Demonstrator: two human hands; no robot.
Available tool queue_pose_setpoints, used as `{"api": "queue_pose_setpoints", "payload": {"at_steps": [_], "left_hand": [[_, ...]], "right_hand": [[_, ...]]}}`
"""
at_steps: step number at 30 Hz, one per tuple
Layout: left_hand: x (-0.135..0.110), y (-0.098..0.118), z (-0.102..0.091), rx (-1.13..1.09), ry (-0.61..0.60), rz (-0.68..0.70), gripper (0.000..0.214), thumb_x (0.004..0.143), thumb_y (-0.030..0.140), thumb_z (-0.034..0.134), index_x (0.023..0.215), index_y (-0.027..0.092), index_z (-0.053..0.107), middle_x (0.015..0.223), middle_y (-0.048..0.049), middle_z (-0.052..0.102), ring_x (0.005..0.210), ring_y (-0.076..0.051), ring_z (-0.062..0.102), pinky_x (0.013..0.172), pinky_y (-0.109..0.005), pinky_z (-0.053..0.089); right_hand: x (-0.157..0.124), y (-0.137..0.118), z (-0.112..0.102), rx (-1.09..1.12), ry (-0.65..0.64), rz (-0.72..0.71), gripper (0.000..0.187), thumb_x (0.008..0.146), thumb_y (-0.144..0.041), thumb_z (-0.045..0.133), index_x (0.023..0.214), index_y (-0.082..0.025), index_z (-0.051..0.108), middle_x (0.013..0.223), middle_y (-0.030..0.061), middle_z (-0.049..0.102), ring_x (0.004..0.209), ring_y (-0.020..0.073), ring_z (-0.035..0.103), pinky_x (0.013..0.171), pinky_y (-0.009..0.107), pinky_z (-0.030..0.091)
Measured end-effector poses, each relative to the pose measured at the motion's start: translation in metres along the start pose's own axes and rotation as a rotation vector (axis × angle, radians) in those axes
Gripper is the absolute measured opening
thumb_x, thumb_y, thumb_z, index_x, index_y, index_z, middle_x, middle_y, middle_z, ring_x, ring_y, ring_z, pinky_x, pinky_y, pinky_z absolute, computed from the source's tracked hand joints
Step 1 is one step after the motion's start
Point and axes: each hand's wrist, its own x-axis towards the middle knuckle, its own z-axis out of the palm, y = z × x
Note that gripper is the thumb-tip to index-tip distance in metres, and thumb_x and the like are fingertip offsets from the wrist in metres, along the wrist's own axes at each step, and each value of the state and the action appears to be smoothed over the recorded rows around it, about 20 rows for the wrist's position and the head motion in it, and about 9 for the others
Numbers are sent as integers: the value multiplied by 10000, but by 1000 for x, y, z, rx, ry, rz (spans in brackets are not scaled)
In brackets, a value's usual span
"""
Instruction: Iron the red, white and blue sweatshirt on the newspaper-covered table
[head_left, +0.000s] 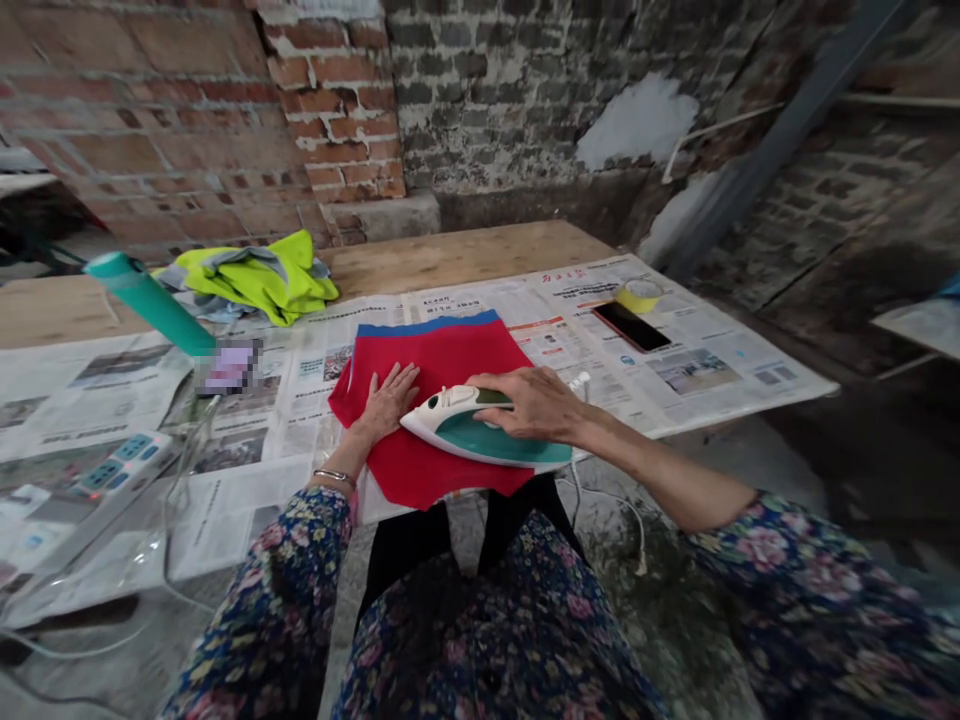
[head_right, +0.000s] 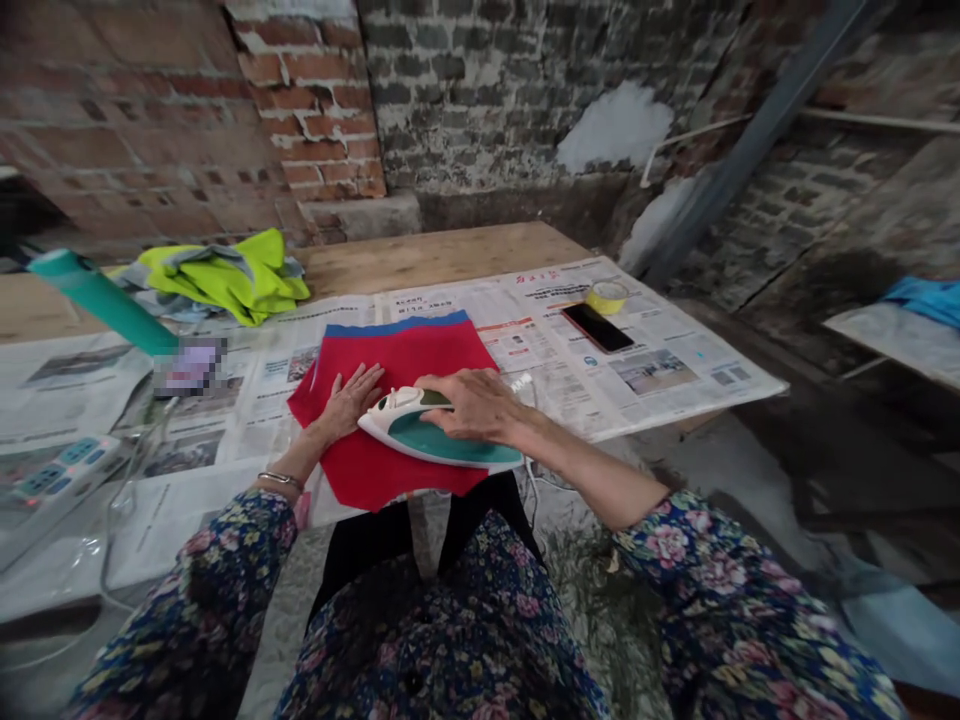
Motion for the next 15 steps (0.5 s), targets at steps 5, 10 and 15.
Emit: {"api": "queue_pose_setpoints", "payload": {"at_steps": [5, 10, 15], "left_hand": [[2, -13, 6, -70, 38, 17, 545, 1036, 235, 407, 1564, 299, 527, 1619, -101, 565, 1582, -279, 414, 1284, -645, 255], [0, -19, 5, -140, 103, 37, 621, 969, 117, 373, 1549, 267, 535, 1576, -105, 609, 1528, -247, 494, 1273, -612, 323], [-3, -22, 5, -191, 208, 60, 758, 861, 30, 368, 1582, 216, 503, 1573, -128, 597, 1495, -226, 526, 1276, -536, 383]], "right_hand": [[-17, 7, 3, 10, -49, -23, 505, 918, -326, 749, 1419, -377, 715, 1250, 35, 813, 1194, 299, 750, 987, 444, 577], [-39, 12, -2, 12, -97, -24, 517, 913, -321, 745, 1429, -334, 714, 1283, 72, 797, 1182, 304, 752, 1024, 472, 561], [-25, 16, -5, -12, -42, 93, 471, 923, -394, 734, 1392, -350, 740, 1281, 51, 801, 1211, 328, 736, 1024, 491, 566]]}}
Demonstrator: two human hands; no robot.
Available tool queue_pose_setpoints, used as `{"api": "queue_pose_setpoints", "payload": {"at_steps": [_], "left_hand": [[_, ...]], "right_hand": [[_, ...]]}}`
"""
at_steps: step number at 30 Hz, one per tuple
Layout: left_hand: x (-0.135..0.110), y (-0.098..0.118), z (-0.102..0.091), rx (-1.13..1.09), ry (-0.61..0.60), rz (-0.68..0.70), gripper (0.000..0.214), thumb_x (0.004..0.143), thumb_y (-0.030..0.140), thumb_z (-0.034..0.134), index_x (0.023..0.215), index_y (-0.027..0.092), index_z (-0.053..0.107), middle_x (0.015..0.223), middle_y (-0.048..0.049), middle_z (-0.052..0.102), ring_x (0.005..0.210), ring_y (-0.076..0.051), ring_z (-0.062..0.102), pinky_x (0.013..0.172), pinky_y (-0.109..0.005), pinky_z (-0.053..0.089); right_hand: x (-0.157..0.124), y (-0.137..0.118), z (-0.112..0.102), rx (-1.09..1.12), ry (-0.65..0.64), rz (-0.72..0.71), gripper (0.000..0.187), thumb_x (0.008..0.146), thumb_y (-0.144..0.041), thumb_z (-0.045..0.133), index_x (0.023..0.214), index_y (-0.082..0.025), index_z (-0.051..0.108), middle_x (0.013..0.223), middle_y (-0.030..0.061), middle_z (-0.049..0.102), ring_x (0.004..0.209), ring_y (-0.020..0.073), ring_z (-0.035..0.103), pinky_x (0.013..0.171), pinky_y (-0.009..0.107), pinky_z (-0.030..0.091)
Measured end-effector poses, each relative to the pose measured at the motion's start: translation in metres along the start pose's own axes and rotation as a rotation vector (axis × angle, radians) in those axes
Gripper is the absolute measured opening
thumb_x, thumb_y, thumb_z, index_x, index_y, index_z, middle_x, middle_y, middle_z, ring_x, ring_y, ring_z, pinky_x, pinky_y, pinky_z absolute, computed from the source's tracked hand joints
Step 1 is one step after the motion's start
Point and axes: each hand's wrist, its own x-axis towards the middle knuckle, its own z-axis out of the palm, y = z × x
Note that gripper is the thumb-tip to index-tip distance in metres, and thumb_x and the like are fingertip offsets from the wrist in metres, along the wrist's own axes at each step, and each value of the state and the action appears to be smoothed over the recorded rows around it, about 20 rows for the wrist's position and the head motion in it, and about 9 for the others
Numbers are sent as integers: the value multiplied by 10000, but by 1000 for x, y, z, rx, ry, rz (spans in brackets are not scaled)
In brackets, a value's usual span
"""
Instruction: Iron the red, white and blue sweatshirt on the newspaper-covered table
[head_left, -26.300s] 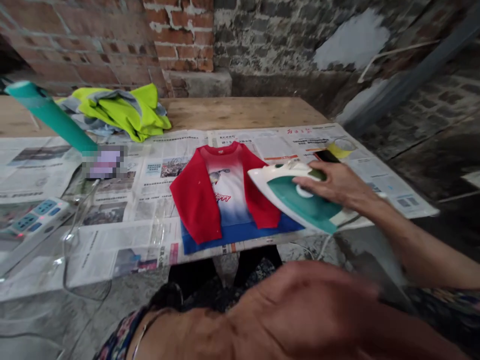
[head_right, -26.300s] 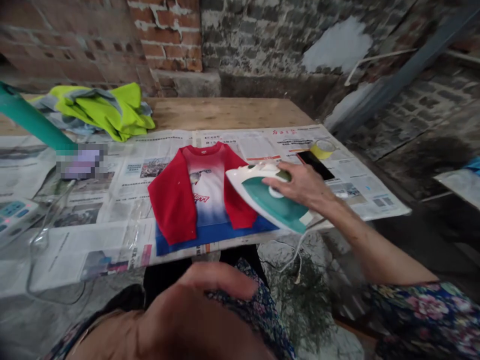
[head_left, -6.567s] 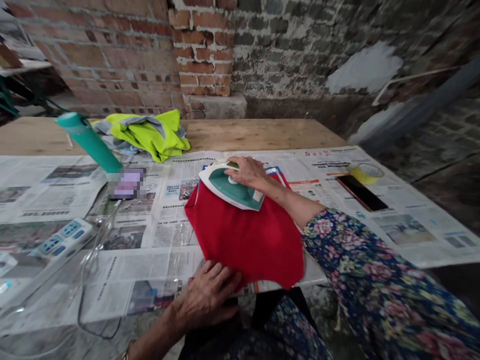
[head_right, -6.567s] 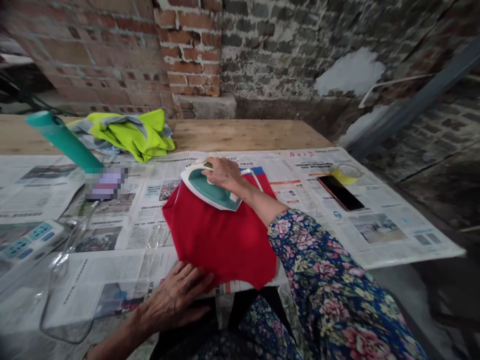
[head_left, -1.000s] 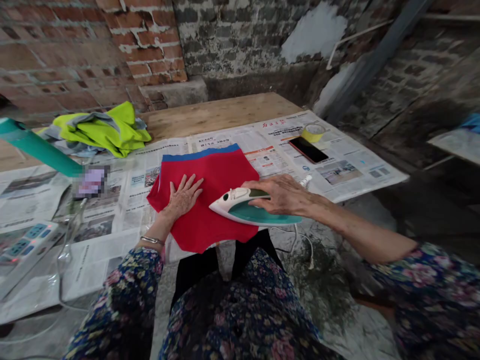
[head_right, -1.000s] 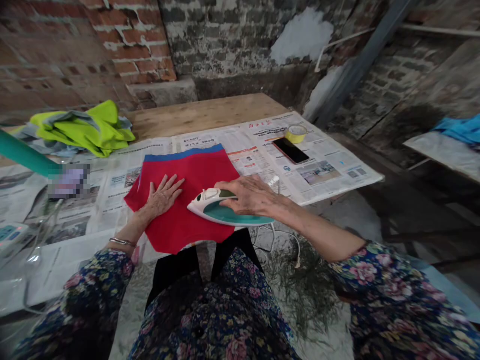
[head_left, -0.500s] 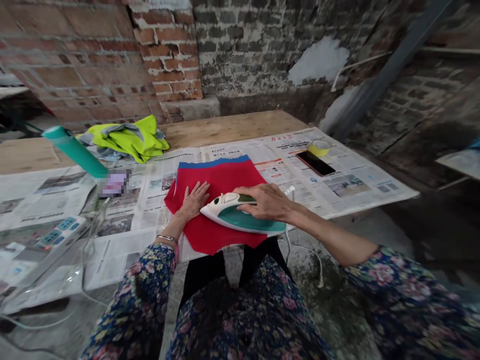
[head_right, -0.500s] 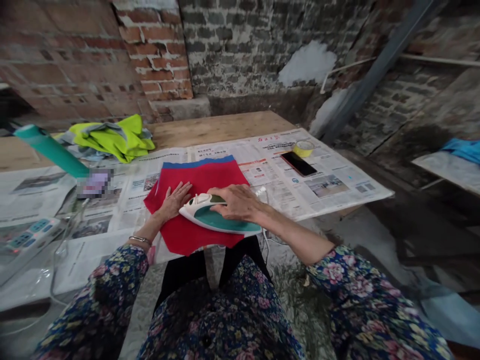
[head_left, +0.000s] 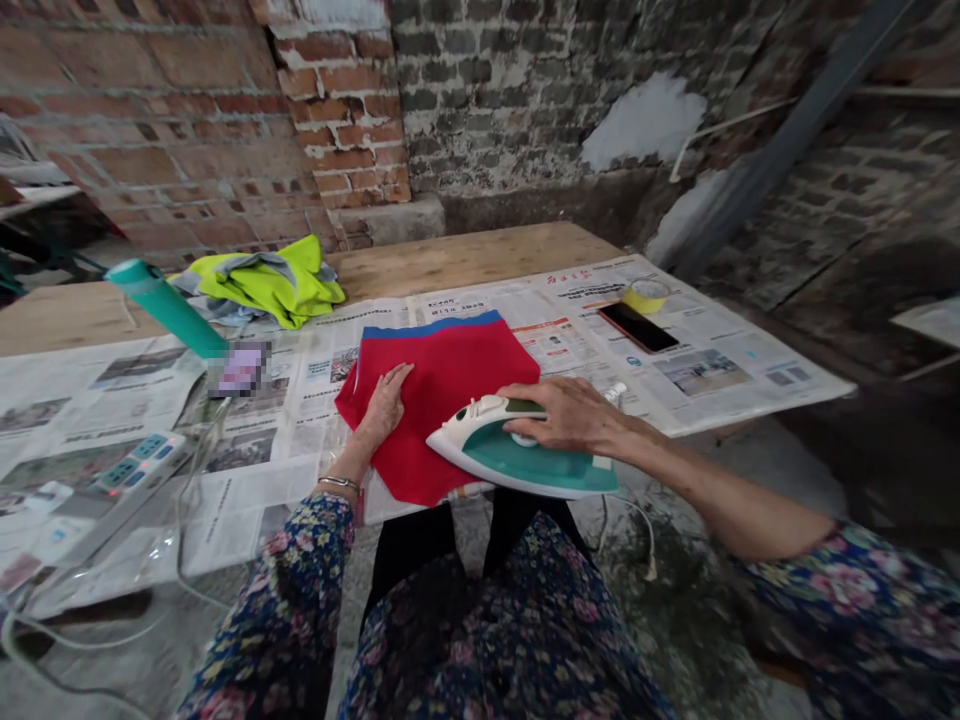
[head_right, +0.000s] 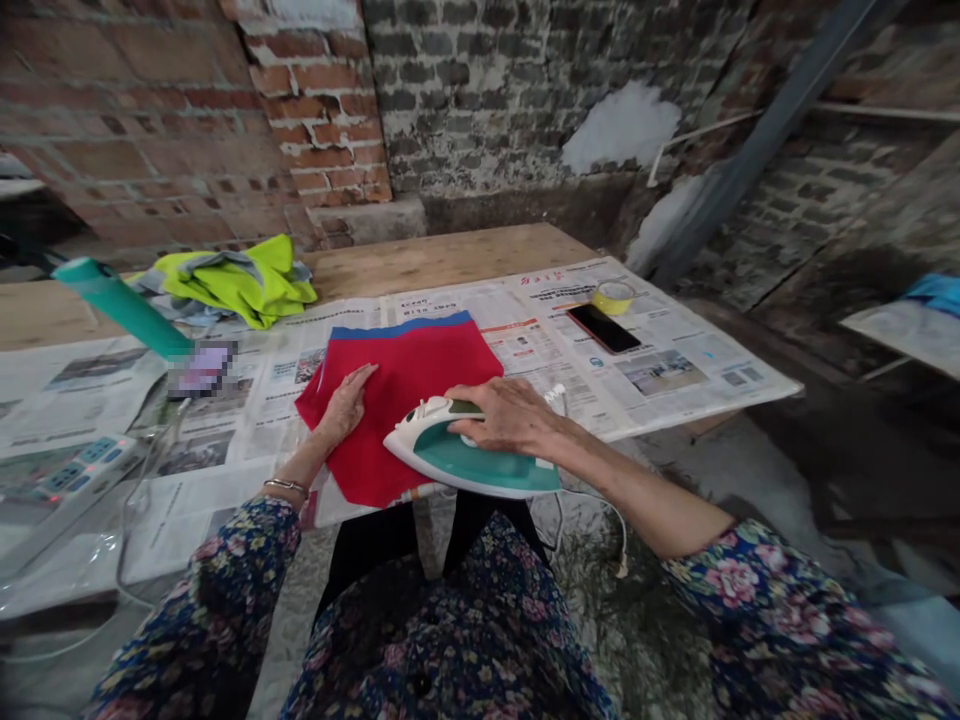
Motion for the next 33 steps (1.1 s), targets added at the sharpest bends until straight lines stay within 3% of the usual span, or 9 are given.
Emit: {"api": "queue_pose_setpoints", "payload": {"at_steps": [7, 12, 17, 22, 27, 33], "left_hand": [[-1, -3, 8, -40, 44, 13, 811, 787, 11, 422, 1569, 207, 510, 1488, -123, 651, 1426, -249, 576, 1253, -509, 445], [-2, 6, 4, -49, 57, 24, 566, 954, 124, 397, 1492, 192, 559, 1492, -140, 640, 1412, -246, 580, 1248, -502, 445], [-20, 41, -16, -49, 1, 154, 381, 1023, 405, 545, 1331, 233, 690, 1475, -114, 663, 1413, -278, 580, 1253, -504, 426], [-75, 94, -17, 4, -288, 477, 647, 976, 626, 650, 1515, 275, 583, 1613, -108, 565, 1530, -298, 479, 1314, -546, 300], [-123, 120, -3, 23, -293, 498, 716, 968, 474, 713, 1598, 234, 472, 1659, -127, 510, 1625, -263, 328, 1324, -518, 287], [-133, 122, 5, 64, -258, 466, 740, 963, 370, 703, 1630, 237, 413, 1651, -96, 527, 1611, -272, 357, 1320, -516, 306]], "right_hand": [[44, 9, -6, -6, 168, 176, 466, 923, -487, 709, 1373, -372, 749, 1330, 43, 781, 1272, 360, 684, 1042, 528, 539], [45, 9, -24, 23, 276, 200, 494, 924, -500, 699, 1393, -353, 746, 1255, 62, 801, 1167, 379, 710, 957, 515, 557], [23, 17, -38, 16, 326, 203, 528, 953, -550, 657, 1424, -324, 732, 1245, 94, 789, 1144, 390, 705, 924, 518, 562], [20, 20, -32, -2, 332, 241, 499, 937, -514, 685, 1399, -337, 745, 1232, 78, 800, 1175, 390, 695, 964, 524, 547], [37, 10, -13, -28, 265, 274, 472, 959, -434, 660, 1409, -309, 732, 1301, 82, 788, 1246, 363, 683, 1042, 500, 516], [48, -9, 8, -20, 178, 253, 498, 982, -388, 626, 1469, -299, 678, 1358, 87, 767, 1309, 355, 659, 1088, 503, 484]]}}
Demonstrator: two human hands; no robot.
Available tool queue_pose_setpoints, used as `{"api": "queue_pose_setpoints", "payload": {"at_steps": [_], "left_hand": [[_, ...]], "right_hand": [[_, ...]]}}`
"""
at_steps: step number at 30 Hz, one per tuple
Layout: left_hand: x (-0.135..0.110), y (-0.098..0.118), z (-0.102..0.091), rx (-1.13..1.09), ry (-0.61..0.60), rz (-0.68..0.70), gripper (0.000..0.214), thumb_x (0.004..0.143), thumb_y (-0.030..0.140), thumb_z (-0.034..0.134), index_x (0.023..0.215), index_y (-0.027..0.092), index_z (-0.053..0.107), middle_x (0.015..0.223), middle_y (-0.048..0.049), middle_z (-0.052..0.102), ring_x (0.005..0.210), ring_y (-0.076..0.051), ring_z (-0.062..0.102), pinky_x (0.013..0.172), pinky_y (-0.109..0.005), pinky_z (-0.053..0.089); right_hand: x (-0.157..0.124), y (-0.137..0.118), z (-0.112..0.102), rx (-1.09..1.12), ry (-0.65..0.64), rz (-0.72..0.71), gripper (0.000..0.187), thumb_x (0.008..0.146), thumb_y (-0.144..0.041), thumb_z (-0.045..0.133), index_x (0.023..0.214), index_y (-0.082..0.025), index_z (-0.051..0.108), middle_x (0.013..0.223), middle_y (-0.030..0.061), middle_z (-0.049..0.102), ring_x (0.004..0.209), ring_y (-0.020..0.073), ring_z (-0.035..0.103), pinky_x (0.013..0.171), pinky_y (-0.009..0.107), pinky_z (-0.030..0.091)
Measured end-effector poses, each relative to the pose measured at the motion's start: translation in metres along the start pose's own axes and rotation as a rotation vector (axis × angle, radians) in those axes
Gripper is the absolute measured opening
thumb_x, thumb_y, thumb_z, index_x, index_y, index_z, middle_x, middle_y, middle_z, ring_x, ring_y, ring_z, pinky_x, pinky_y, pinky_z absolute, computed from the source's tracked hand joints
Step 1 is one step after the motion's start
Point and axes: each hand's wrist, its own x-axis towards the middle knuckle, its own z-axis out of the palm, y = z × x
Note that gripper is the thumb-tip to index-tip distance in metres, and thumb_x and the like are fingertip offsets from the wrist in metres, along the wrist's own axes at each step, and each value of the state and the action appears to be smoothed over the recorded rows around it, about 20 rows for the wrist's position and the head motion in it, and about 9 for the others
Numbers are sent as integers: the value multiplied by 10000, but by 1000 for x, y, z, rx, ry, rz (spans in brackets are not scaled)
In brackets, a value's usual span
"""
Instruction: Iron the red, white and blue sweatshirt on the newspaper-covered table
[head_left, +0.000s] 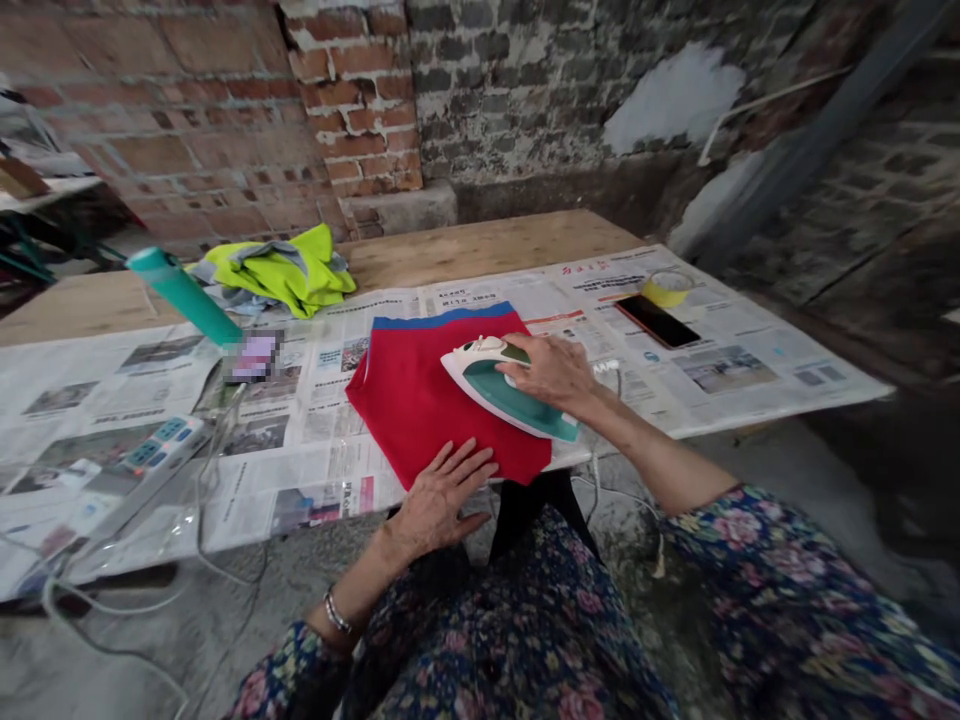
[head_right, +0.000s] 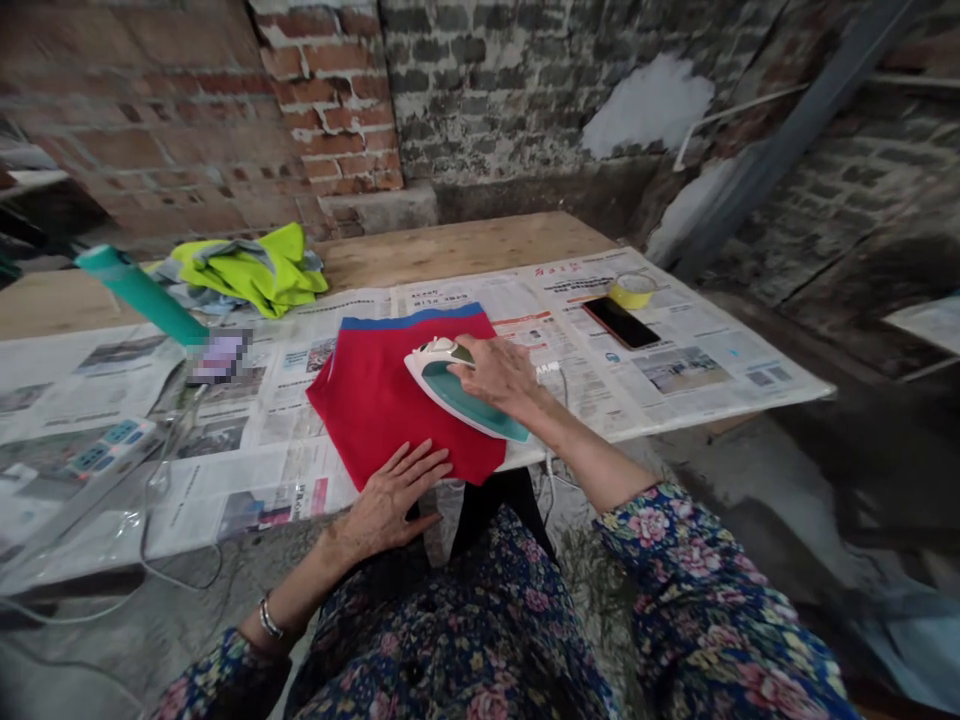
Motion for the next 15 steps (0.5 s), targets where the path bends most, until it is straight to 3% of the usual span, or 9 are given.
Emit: {"api": "queue_pose_setpoints", "payload": {"at_steps": [6, 10, 12, 15], "left_hand": [[12, 30, 10, 82, 82, -164, 1088, 839, 500, 853, 1706, 229, 254, 1482, -132, 646, 1420, -330, 552, 1208, -513, 448], [29, 54, 26, 206, 197, -325, 993, 774, 559, 911, 1621, 322, 451, 1387, -109, 647, 1297, -357, 578, 1123, -568, 494], [33, 58, 34, 231, 237, -338, 932, 738, 569, 937, 1549, 327, 545, 1374, -107, 634, 1262, -352, 568, 1122, -588, 482], [30, 57, 41, 228, 277, -302, 908, 750, 559, 935, 1540, 334, 548, 1377, -92, 621, 1247, -322, 547, 1140, -564, 458]], "right_hand": [[10, -6, 9, -23, -57, -53, 491, 977, -409, 629, 1459, -333, 684, 1331, 79, 780, 1282, 358, 678, 1072, 503, 495], [34, 9, 12, -65, -2, 4, 508, 984, -445, 607, 1470, -315, 683, 1340, 100, 773, 1280, 369, 678, 1065, 505, 497], [51, 19, 12, -93, 43, 58, 510, 975, -463, 609, 1451, -305, 699, 1295, 116, 788, 1255, 376, 687, 1052, 510, 501], [78, 31, 13, -114, 104, 99, 485, 949, -469, 622, 1389, -302, 735, 1228, 127, 803, 1203, 390, 700, 1019, 524, 512]]}}
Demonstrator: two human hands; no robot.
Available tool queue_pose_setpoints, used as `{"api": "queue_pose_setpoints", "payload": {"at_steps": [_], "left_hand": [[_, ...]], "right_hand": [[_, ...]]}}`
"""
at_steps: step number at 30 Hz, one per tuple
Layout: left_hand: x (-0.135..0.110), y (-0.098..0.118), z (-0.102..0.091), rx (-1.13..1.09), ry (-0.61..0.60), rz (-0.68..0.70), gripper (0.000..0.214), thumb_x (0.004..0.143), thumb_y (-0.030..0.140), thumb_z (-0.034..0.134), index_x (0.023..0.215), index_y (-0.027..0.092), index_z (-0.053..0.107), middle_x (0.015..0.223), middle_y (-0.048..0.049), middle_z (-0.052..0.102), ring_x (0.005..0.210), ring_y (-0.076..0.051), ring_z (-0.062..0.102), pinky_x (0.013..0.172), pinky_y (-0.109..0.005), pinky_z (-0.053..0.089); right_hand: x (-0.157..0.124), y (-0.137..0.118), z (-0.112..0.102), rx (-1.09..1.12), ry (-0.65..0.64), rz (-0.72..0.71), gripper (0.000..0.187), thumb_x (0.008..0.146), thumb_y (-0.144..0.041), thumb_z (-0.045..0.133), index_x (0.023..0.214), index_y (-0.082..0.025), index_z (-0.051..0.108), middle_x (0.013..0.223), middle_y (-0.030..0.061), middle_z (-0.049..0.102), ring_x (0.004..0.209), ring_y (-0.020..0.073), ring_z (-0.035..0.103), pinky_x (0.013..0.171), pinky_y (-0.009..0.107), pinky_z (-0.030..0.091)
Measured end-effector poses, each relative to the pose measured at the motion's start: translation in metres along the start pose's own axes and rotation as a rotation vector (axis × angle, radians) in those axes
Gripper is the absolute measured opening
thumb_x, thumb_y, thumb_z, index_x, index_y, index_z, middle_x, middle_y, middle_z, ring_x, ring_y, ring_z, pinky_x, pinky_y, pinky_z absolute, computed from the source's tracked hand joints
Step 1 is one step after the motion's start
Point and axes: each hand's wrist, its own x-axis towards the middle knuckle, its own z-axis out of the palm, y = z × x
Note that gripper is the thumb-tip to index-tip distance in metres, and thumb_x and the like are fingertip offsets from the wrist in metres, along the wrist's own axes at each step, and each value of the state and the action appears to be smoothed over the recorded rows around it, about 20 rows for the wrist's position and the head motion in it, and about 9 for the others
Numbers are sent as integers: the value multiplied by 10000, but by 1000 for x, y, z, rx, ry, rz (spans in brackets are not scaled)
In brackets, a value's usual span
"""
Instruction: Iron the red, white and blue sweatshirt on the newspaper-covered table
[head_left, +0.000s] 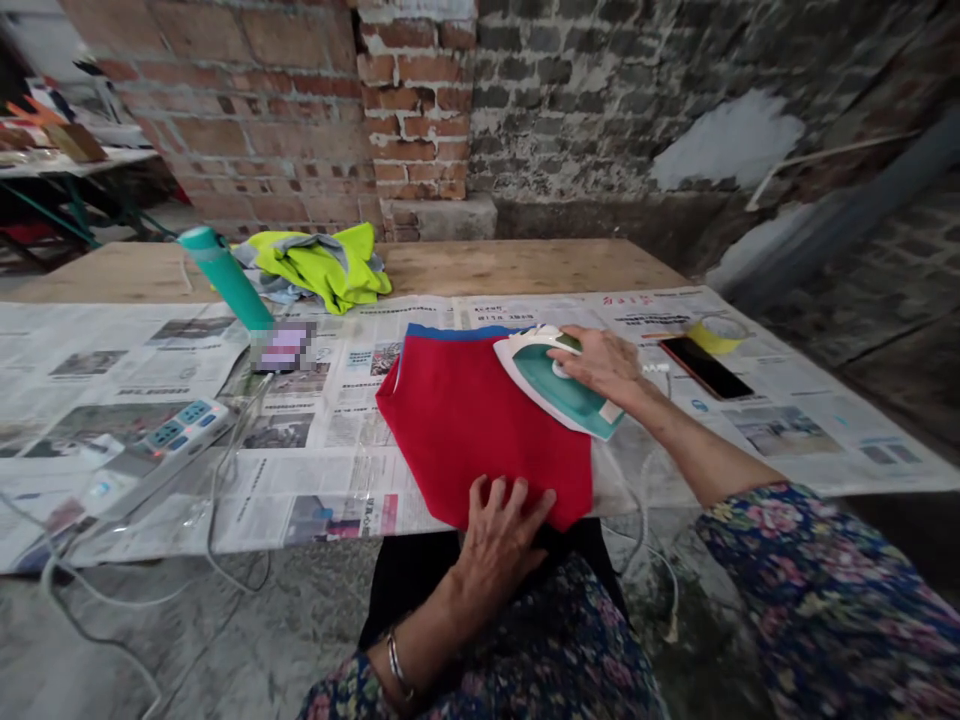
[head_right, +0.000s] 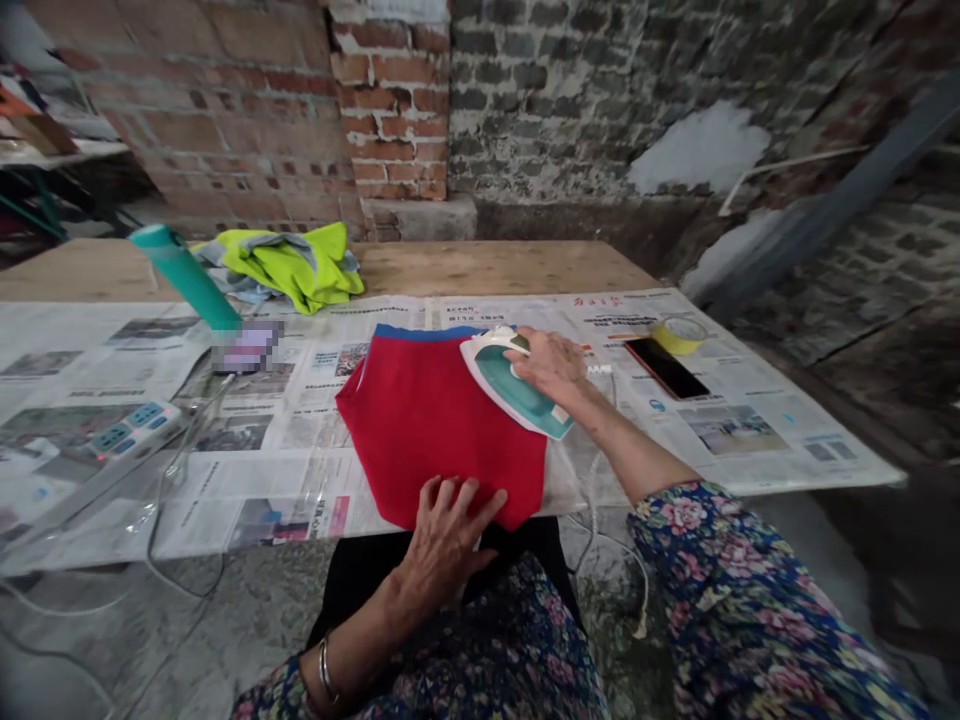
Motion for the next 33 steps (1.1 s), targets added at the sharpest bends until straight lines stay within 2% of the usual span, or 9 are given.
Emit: {"api": "queue_pose_setpoints", "payload": {"at_steps": [4, 8, 12, 15, 18, 22, 27, 33], "left_hand": [[-9, -1, 6, -17, 54, 11, 884, 796, 571, 896, 1560, 333, 521, 1380, -82, 622, 1270, -319, 529, 1145, -551, 433], [-10, 3, 6, 7, 70, -22, 813, 818, 594, 868, 1526, 338, 559, 1448, -87, 604, 1315, -325, 527, 1153, -541, 413], [-7, 6, 0, 55, 81, 0, 852, 800, 625, 866, 1531, 314, 559, 1682, -103, 429, 1505, -375, 394, 1139, -513, 424], [-7, 7, -1, 84, 77, -8, 914, 788, 650, 862, 1566, 308, 523, 1694, -136, 420, 1545, -410, 363, 1124, -520, 428], [-9, 8, -2, 101, 28, 2, 890, 850, 622, 816, 1606, 304, 470, 1707, -157, 408, 1553, -414, 380, 1141, -530, 412], [-9, 9, -6, 103, -15, 22, 856, 918, 573, 754, 1644, 272, 415, 1718, -187, 391, 1554, -420, 396, 1150, -537, 397], [-7, 8, -8, 145, 28, 30, 738, 968, 528, 688, 1619, 262, 464, 1646, -181, 505, 1461, -410, 520, 1100, -528, 434], [-7, 8, -6, 117, 58, 19, 632, 1002, 449, 638, 1598, 288, 504, 1627, -153, 539, 1446, -390, 547, 1076, -530, 484]], "right_hand": [[31, -5, 3, 19, 22, -12, 433, 928, -436, 634, 1313, -287, 762, 1203, 138, 800, 1191, 404, 692, 998, 536, 518], [45, -36, 3, 35, 0, -97, 449, 939, -437, 637, 1351, -293, 744, 1225, 132, 795, 1228, 402, 678, 1045, 547, 499], [42, -86, 5, 64, -53, -218, 491, 946, -463, 642, 1413, -332, 717, 1305, 86, 782, 1279, 379, 665, 1076, 521, 492], [33, -118, 7, 91, -121, -346, 483, 942, -463, 656, 1408, -361, 724, 1330, 43, 780, 1290, 351, 671, 1075, 485, 506], [22, -139, 10, 121, -188, -464, 499, 933, -458, 682, 1423, -364, 719, 1365, 29, 768, 1312, 335, 667, 1083, 461, 511], [18, -153, 15, 131, -268, -554, 529, 933, -437, 696, 1455, -357, 699, 1356, 30, 774, 1298, 324, 681, 1070, 439, 517], [44, -161, 23, 81, -241, -522, 531, 940, -453, 676, 1463, -359, 694, 1345, 43, 777, 1305, 337, 669, 1076, 464, 506], [96, -154, 40, 102, -85, -343, 524, 943, -457, 634, 1454, -355, 696, 1406, 39, 743, 1340, 360, 630, 1111, 507, 479]]}}
